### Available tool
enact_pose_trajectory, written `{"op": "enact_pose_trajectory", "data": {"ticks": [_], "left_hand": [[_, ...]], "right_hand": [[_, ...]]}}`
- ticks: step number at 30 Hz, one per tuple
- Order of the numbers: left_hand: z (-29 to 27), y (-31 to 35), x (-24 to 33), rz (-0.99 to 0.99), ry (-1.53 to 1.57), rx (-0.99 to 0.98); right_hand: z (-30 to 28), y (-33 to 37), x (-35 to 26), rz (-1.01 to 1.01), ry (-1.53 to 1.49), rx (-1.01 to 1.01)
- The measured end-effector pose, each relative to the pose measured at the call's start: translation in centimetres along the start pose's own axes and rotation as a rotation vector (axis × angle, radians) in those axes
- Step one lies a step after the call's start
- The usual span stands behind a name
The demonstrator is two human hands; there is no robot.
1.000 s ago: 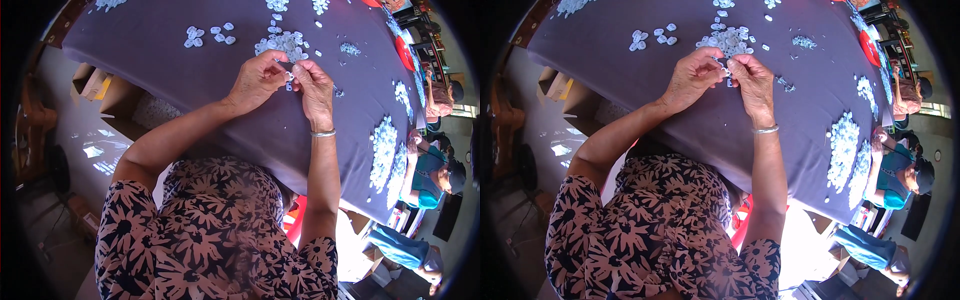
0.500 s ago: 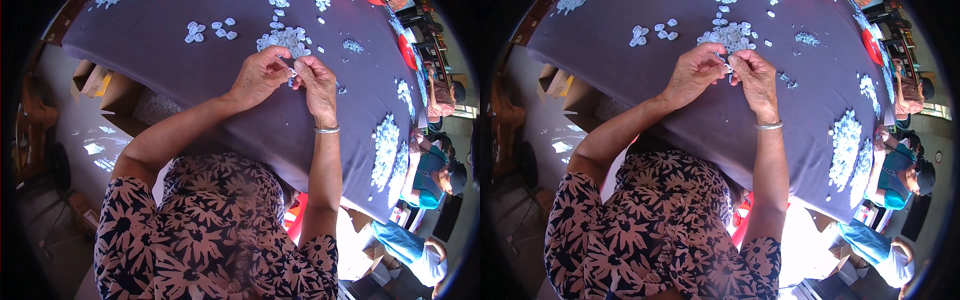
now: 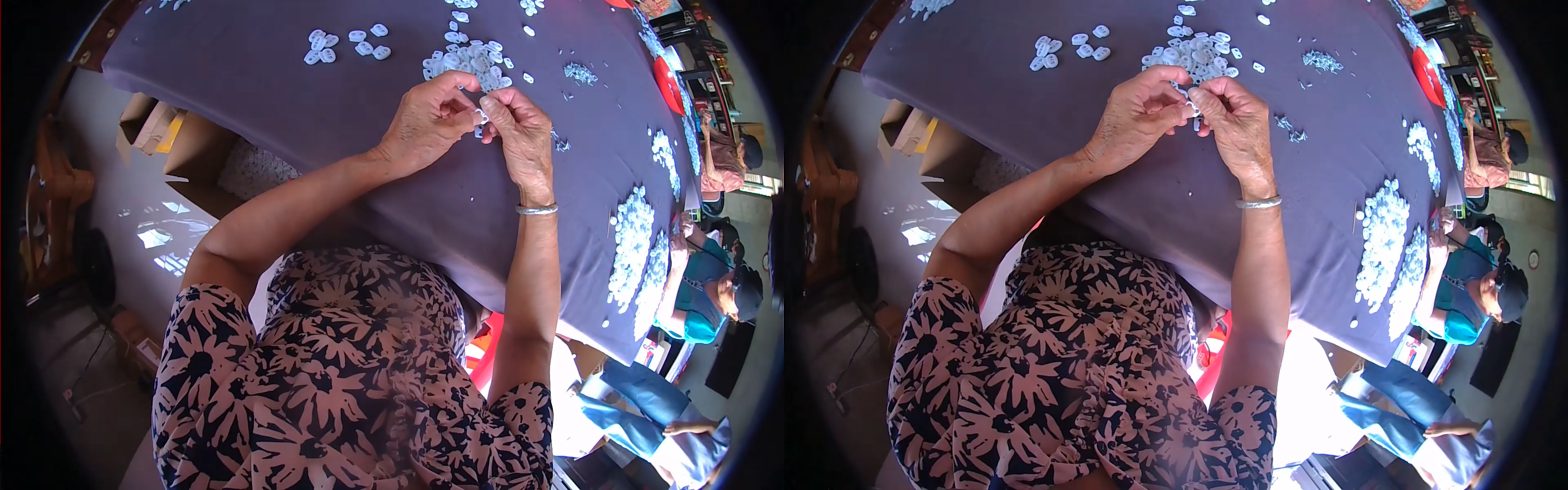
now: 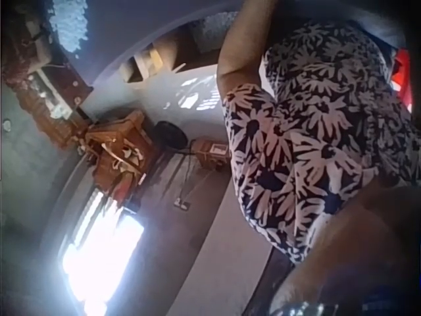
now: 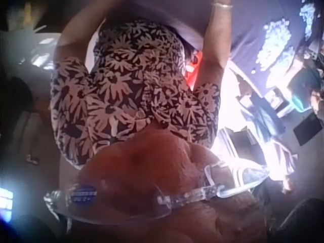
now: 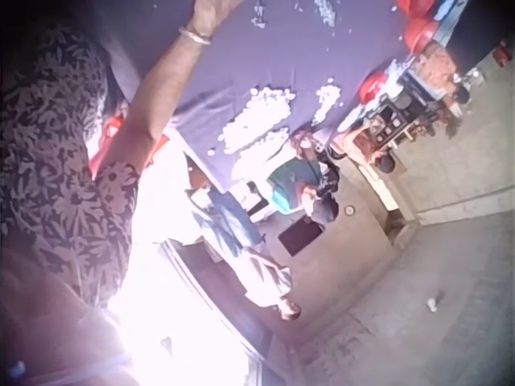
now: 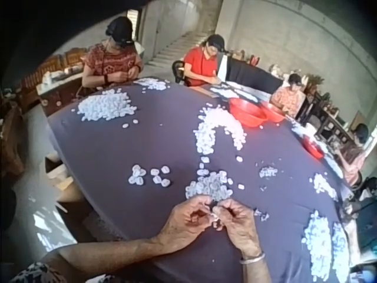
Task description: The person assembles small plastic components by hand, picking up plastic pieces and pins, inserting the pins into the pieces, and setting the completed parts on the table.
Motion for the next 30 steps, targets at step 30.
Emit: {"op": "enact_pose_trajectory", "data": {"ticks": [30], "left_hand": [[-0.41,-0.21,0.19,0.04,-0.001,0.086]], "right_hand": [[0.21,0.51,-0.74,-0.014,0.151,0.165]]}}
Point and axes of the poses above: each hand's wrist, its own y-axis away from the middle knuckle, its own z-axis out of the palm, x = y × z, the point moved 6 cm from there along -y, towards the middle knuckle, and after that the axes turned 14 degrees about x, right-handed, at the moved point
